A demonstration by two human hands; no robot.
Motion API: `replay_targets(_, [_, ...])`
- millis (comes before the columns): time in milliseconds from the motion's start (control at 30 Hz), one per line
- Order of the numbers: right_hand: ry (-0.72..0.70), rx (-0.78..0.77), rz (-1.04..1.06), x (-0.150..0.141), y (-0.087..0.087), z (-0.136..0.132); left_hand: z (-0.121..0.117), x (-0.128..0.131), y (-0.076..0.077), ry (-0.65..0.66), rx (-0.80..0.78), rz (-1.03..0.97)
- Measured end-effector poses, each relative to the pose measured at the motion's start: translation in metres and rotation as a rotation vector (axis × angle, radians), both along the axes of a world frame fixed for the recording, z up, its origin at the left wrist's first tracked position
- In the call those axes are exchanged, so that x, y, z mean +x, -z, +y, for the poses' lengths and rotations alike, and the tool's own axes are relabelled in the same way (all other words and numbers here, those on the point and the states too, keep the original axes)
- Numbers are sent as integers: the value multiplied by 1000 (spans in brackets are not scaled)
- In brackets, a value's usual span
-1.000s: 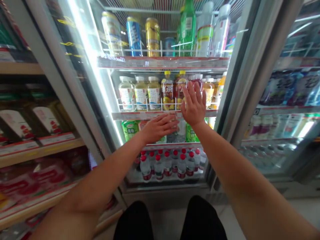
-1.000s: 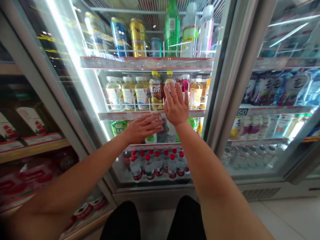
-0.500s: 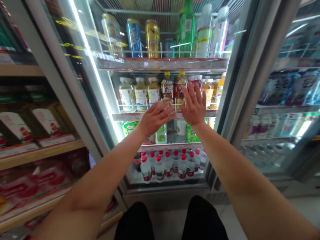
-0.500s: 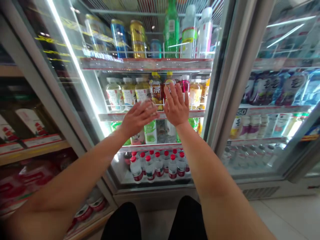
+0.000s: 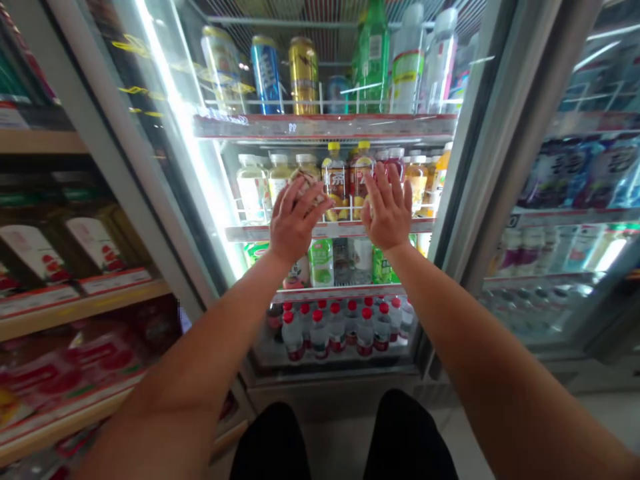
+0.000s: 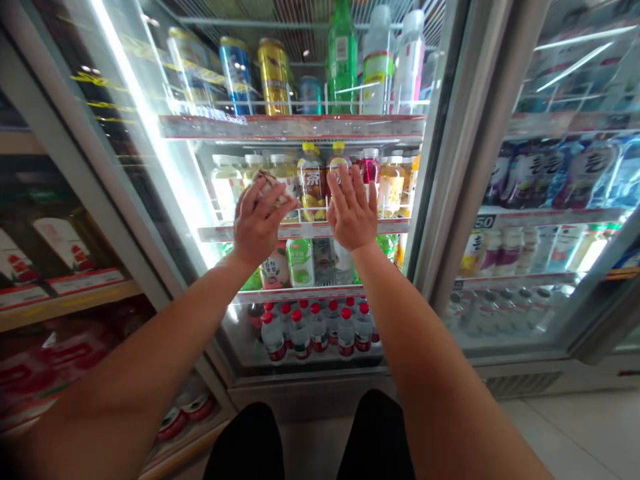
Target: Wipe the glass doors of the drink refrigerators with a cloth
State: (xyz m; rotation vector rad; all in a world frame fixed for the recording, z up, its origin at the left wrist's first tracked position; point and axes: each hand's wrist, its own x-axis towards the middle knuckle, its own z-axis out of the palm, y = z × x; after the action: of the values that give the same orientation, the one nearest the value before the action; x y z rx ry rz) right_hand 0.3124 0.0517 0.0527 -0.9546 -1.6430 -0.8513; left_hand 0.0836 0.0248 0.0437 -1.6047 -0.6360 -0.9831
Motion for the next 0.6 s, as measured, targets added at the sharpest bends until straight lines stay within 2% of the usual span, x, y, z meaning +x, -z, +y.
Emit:
replay_targets(33, [-4,-2,1,0,0,0,0,2,3,-1,11,-4])
replay_targets(67, [-10,-2,3,0,0,1,0,6,8,3,4,74])
replay_targets(167, [-22,5,11,0,2,4,-2,12,22,39,-49,535])
replay_targets(233, [-18,18,10,0,3,5,-2,11,18,32,-95,729])
replay_targets(300, [-11,25,8,0,3,5,-1,6,5,-9,-139,676])
replay_targets(367, [-12,22,8,0,2,3,0,4,-8,-29,-163,477])
replay_targets(400, [-15,15,8,0,2,3,1,4,-11,-20,-156,364])
replay_targets(467, [-21,-1,9,0,1,1,-1,9,-6,11,-124,199])
replay_targets(533, [-21,-16,12,0,0,0,-4,16,8,46,-113,281])
replay_targets(600, [-18,-23,14,0,0,-1,-7,18,17,79,-134,525])
